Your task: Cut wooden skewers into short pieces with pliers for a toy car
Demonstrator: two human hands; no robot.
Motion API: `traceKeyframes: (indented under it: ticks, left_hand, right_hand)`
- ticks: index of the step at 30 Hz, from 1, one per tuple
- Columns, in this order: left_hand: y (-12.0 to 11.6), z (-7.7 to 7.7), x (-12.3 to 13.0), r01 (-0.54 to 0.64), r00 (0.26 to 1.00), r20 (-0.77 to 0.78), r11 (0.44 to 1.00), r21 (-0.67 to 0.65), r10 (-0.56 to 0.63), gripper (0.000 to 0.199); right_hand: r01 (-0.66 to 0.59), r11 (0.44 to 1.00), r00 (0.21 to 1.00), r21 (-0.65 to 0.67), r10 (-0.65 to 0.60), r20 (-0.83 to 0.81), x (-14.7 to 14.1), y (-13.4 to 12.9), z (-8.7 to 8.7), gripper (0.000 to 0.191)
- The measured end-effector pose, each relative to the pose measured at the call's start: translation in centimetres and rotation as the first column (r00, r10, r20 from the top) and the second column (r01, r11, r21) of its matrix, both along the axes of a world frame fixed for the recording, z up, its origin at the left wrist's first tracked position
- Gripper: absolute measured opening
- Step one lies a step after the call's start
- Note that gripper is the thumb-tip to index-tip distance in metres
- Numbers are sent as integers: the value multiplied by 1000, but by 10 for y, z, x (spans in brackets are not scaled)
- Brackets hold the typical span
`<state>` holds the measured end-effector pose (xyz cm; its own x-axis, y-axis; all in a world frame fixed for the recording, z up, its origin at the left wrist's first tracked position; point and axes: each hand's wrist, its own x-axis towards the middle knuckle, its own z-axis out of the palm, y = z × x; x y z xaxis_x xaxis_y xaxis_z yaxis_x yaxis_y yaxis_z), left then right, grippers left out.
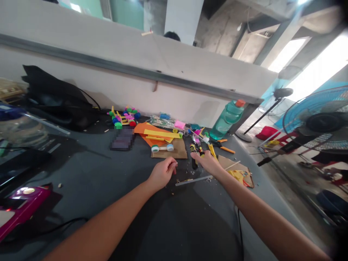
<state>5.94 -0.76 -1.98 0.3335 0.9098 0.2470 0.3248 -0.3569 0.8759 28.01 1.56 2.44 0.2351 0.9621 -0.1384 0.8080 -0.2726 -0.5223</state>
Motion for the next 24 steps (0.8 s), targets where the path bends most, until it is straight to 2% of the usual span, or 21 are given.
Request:
traceKeyframes:
  ticks: [3, 7, 13, 15, 17, 19, 21, 22, 24]
  left_hand:
    - [0, 1, -1, 0, 1000, -8, 1000, 23, 0, 19]
    - [-1, 2, 0, 2, 1000, -4, 1000, 31, -2, 19]
    - [-3, 7, 2, 25, 1000, 8, 999, 23, -25, 20]
    - [-4, 10, 4, 24, 997, 71, 999, -47, -20, 20]
    - [-5, 14, 7, 30, 981, 193, 984, -174, 4, 21]
    - [-7, 19, 11, 69, 935, 351, 948, -310, 47, 23]
    - [-9, 23, 14, 143, 861, 500, 903, -404, 88, 24]
    - [-10, 25, 16, 185, 828, 553, 881, -434, 99, 24]
    - [-12, 28, 17, 248, 782, 613, 847, -471, 113, 24]
  right_hand:
    - [11, 996, 992, -88, 0, 123, -9, 13, -6, 71]
    - [-65, 989, 973, -130, 92, 213, -17, 15, -10, 55]
    - [-190, 981, 932, -34, 191, 309, -16, 6, -5, 31]
    - [-218, 976, 928, 27, 199, 315, -16, 4, 0, 27]
    - [-243, 965, 930, 98, 203, 308, -17, 1, 7, 26]
    - [-286, 937, 942, 201, 237, 238, -20, -4, 13, 26]
    - [-328, 877, 941, 351, 336, 38, -25, -12, 17, 24]
    - [-328, 845, 911, 422, 401, -95, -27, -16, 19, 22]
    - [-314, 811, 802, 493, 504, -319, -31, -24, 20, 17]
